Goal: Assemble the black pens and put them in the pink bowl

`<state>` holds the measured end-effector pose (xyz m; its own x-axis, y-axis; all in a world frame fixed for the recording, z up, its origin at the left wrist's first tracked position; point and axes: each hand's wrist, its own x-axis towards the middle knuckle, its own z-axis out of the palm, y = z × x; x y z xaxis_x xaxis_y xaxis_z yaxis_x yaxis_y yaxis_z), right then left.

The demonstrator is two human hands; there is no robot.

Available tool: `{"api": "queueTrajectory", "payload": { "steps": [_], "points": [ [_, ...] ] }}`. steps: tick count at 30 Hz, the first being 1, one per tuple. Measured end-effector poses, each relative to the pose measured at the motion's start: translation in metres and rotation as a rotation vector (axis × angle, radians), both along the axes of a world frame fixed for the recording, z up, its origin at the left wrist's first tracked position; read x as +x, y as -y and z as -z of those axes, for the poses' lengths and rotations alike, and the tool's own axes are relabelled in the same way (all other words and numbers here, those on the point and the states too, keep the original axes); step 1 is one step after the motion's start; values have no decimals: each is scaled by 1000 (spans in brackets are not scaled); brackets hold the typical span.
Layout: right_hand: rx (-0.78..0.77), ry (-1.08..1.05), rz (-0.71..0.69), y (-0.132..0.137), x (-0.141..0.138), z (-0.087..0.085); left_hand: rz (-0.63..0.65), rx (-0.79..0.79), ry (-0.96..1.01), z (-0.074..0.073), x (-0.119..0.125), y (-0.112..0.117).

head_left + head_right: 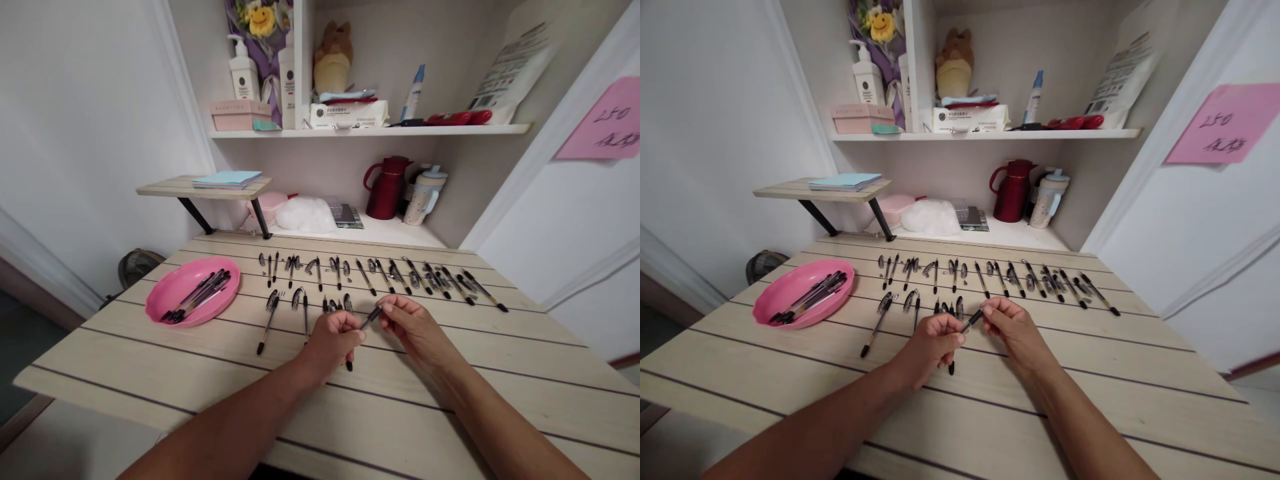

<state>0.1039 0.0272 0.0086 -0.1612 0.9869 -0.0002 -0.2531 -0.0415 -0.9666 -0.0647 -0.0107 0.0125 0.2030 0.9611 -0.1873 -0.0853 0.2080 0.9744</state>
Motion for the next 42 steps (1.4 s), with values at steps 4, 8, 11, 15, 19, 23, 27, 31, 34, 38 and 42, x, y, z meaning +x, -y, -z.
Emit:
{"api": "queueTrajectory", "payload": {
  "steps": [4, 8, 11, 15, 19, 23, 27, 31, 34, 38, 42],
  "points": [
    [91, 160, 248, -11, 15, 3, -20, -3, 13, 0, 0, -1],
    [224, 799, 423, -21, 25, 12, -33, 9, 19, 0, 0, -2],
    [258, 1185, 385, -24, 21, 20, -29, 17, 14, 1, 0, -2],
    [244, 1292, 372, -27, 16, 27, -29, 29, 1, 0, 0, -1],
    [134, 805, 287, -26, 19, 21, -24, 20, -19, -1, 0, 0],
    [35, 133, 184, -17, 20, 4, 3, 30, -32, 1, 1, 0],
    [58, -97, 224, -12, 17, -6, 5, 31, -40, 2, 1, 0],
    [86, -89, 214, -10, 15, -6, 3, 36, -43, 1, 1, 0],
    [82, -71, 194, -7, 12, -7, 13, 36, -51, 1, 1, 0],
    [52, -62, 147, -3, 6, -9, 17, 31, -58, 2, 1, -1],
    [23, -30, 101, 1, -2, -7, 8, 26, -53, 2, 1, -1]
  ]
}}
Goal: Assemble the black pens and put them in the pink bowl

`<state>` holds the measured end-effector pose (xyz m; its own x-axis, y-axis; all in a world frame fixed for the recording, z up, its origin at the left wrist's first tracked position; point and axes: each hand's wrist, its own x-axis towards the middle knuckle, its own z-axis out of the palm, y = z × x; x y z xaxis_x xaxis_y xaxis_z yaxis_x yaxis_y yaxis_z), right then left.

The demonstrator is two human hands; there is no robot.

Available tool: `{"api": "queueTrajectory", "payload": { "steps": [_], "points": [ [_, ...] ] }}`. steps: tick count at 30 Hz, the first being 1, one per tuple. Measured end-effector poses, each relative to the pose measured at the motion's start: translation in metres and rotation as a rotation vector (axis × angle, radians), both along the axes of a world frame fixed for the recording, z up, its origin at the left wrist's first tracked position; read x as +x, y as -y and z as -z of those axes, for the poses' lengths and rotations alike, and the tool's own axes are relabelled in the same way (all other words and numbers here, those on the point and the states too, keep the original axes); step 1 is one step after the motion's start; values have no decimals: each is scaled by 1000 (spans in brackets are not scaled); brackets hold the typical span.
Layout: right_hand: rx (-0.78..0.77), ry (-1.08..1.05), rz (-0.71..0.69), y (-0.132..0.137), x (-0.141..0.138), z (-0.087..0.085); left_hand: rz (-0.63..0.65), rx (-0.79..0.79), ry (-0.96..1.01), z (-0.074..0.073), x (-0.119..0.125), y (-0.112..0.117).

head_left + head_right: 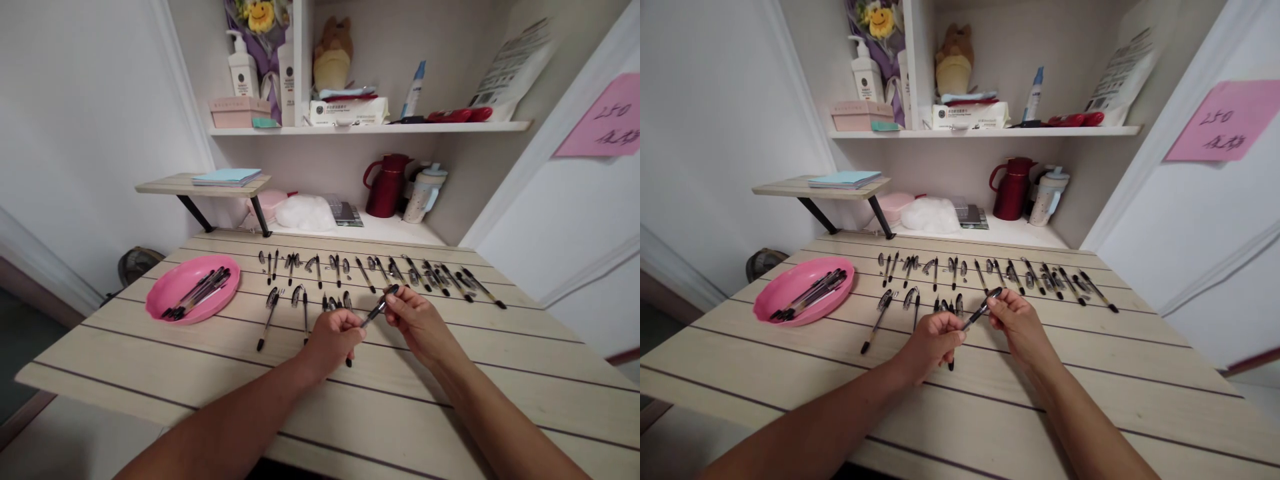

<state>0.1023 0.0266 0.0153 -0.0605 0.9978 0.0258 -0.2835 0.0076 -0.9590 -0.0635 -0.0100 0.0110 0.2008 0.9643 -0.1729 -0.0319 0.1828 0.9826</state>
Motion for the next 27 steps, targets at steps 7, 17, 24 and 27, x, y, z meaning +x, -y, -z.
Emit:
{"api": "queueTrajectory", "payload": {
  "steps": [7, 17, 24, 27],
  "points": [
    [2, 86, -87, 5, -9, 8, -26, 21, -22, 0, 0, 0],
    [-66, 44, -96, 12, -15, 8, -49, 94, -85, 6, -1, -3],
    [-59, 43, -93, 14, -19, 10, -121, 226, -237, 8, -2, -4],
    [-53, 50, -102, 13, -19, 11, -101, 245, -259, 8, -2, -5]
  ]
}}
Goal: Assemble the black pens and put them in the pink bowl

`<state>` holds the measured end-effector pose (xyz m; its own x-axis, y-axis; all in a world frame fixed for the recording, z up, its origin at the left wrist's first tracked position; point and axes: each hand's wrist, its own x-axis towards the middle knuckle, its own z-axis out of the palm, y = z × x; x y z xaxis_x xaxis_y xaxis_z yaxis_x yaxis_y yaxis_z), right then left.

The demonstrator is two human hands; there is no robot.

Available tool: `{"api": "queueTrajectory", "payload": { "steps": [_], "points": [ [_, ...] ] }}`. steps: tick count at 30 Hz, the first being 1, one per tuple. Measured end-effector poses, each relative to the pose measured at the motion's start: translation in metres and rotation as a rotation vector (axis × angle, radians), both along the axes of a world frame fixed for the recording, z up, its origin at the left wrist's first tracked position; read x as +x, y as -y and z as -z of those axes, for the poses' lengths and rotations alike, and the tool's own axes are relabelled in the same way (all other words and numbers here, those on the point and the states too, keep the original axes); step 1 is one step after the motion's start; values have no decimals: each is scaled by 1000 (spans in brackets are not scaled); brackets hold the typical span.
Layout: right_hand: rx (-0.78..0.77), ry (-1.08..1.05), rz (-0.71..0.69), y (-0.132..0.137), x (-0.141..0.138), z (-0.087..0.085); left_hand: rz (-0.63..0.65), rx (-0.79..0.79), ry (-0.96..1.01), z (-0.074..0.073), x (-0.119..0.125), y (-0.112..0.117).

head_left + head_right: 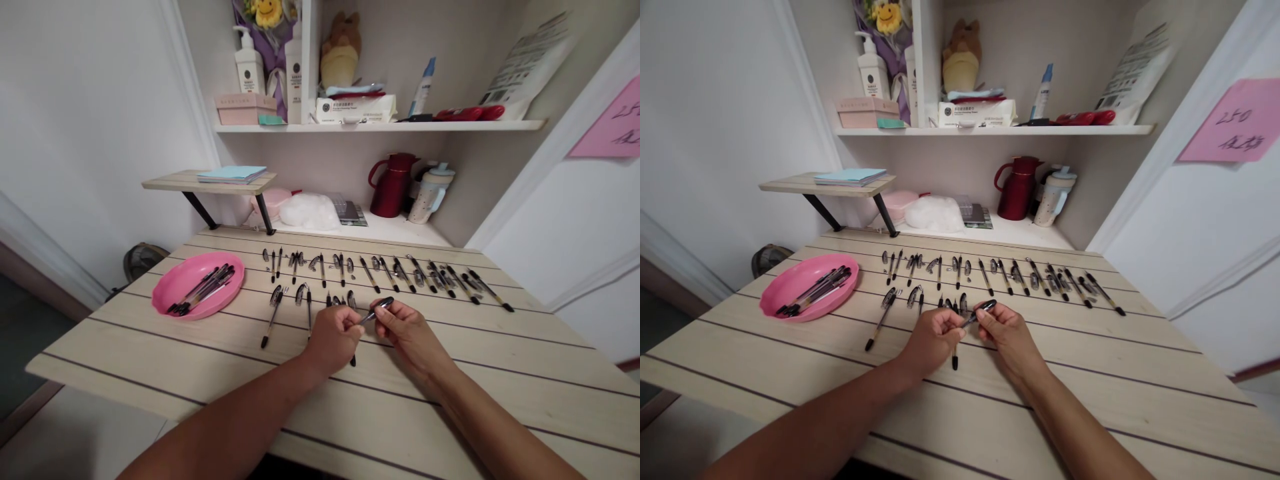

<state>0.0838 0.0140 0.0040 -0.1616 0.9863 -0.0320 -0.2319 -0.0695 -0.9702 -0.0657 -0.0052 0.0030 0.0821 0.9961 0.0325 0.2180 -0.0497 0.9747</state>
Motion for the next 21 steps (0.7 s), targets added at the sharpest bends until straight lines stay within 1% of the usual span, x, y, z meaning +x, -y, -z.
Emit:
{"api": "queueTrajectory", "payload": {
  "steps": [4, 6, 8, 11, 14, 15, 17, 19, 21],
  "points": [
    [40, -13, -51, -3, 6, -3, 27, -17, 64, -3, -3, -2],
    [76, 13, -15, -7, 10, -2, 21, -26, 129, -9, -7, -3],
    [104, 132, 86, -13, 16, 2, -1, -31, 186, -16, -13, -5],
    [153, 422, 222, -23, 23, 14, -92, 23, 244, -28, -26, -9],
    [236, 629, 241, -30, 28, 24, -229, 142, 225, -38, -48, -19],
    [266, 676, 231, -31, 29, 26, -278, 185, 183, -42, -59, -23],
    [317, 763, 202, -31, 31, 29, -369, 276, 21, -51, -87, -29],
    [360, 839, 171, -31, 32, 30, -470, 363, -238, -62, -124, -33],
    [385, 906, 149, -30, 33, 31, -594, 387, -549, -71, -164, -33]
  ]
}}
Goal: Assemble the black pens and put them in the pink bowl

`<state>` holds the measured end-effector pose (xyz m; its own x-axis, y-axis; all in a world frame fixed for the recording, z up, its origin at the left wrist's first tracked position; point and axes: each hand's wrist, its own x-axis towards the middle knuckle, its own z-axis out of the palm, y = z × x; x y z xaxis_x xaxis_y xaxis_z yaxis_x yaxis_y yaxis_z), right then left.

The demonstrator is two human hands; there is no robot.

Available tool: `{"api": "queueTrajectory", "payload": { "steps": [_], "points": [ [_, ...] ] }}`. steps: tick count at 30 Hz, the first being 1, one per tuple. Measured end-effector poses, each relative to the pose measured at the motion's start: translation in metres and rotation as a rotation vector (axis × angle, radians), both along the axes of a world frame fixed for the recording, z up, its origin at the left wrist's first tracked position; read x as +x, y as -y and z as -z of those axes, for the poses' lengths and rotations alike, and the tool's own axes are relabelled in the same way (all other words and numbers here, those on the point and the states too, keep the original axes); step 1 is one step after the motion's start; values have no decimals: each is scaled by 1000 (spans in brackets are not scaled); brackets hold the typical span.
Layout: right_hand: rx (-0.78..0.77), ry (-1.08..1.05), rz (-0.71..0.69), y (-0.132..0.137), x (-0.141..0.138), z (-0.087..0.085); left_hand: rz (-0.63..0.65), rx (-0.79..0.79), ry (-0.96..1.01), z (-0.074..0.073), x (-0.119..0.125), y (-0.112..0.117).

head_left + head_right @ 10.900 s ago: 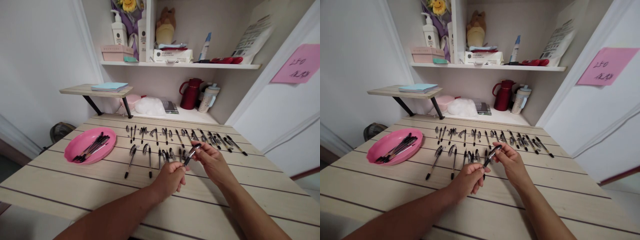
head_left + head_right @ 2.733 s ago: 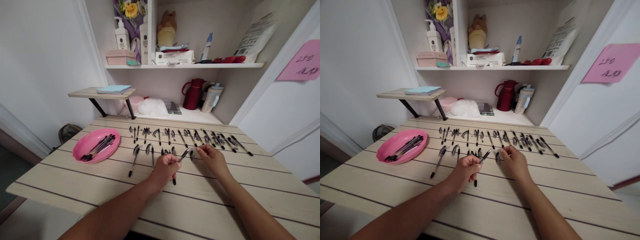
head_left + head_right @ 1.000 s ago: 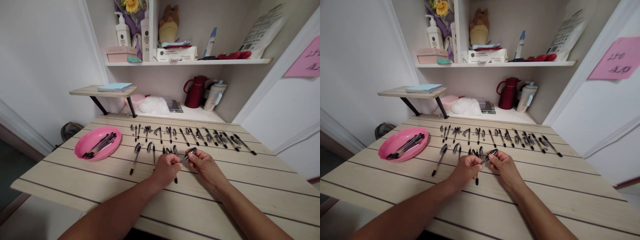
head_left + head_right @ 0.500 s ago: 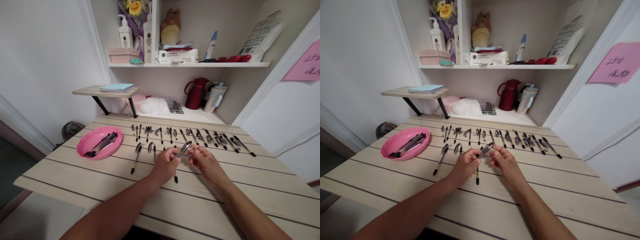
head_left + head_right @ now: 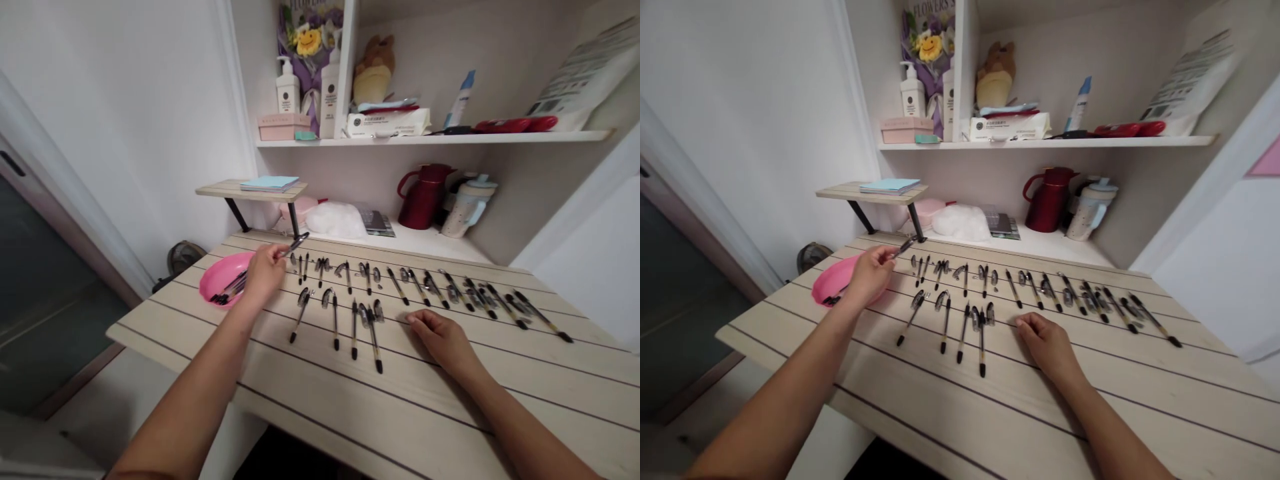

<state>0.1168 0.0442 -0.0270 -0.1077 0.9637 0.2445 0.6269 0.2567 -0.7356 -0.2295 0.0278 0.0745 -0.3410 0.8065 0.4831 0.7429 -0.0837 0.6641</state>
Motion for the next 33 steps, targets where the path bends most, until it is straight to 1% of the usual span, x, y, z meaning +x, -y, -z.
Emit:
{"api": "queueTrajectory", "payload": {
  "steps": [2, 4, 5, 7, 9, 12, 14, 17, 20, 22, 23, 24, 25, 26, 29, 30, 31, 33],
  "points": [
    [0, 64, -6, 0, 1, 1, -175, -119, -177, -5, -38, 2],
    [-8, 114, -19, -1, 1, 1, -315, -333, -243, -5, -68, 3],
    [-17, 133, -27, -2, 1, 2, -356, -439, -250, -2, -80, 3],
    [-40, 162, -39, -2, 1, 2, -384, -568, -241, 7, -97, 3],
    [-58, 182, -41, -2, 2, 3, -379, -630, -233, 16, -106, 3],
    [-60, 200, -38, -2, 2, 3, -371, -675, -234, 26, -110, 3],
    [-50, 203, -44, -1, 2, 2, -374, -675, -238, 27, -108, 4],
    [-47, 205, -54, -1, 2, 1, -381, -642, -252, 21, -103, 6],
    [-50, 212, -48, 0, 0, 0, -367, -563, -285, 12, -86, 8],
    [-35, 209, -50, 0, -1, -1, -314, -465, -321, 9, -65, 9],
    [-24, 203, -54, 0, -2, -2, -264, -403, -340, 9, -52, 10],
    [-12, 198, -59, 0, -3, -2, -176, -318, -356, 10, -36, 11],
    [-2, 194, -63, 0, -3, -2, -76, -241, -355, 12, -18, 13],
    [5, 191, -66, 0, -4, -2, 44, -214, -337, 14, 2, 15],
    [16, 178, -67, 1, -5, -3, 337, -211, -299, 25, 61, 24],
    [19, 173, -68, 1, -6, -3, 401, -240, -309, 29, 80, 27],
    [25, 169, -70, 1, -6, -3, 441, -283, -334, 33, 97, 29],
    [36, 171, -69, 1, -7, -4, 460, -358, -379, 41, 125, 32]
  ]
}}
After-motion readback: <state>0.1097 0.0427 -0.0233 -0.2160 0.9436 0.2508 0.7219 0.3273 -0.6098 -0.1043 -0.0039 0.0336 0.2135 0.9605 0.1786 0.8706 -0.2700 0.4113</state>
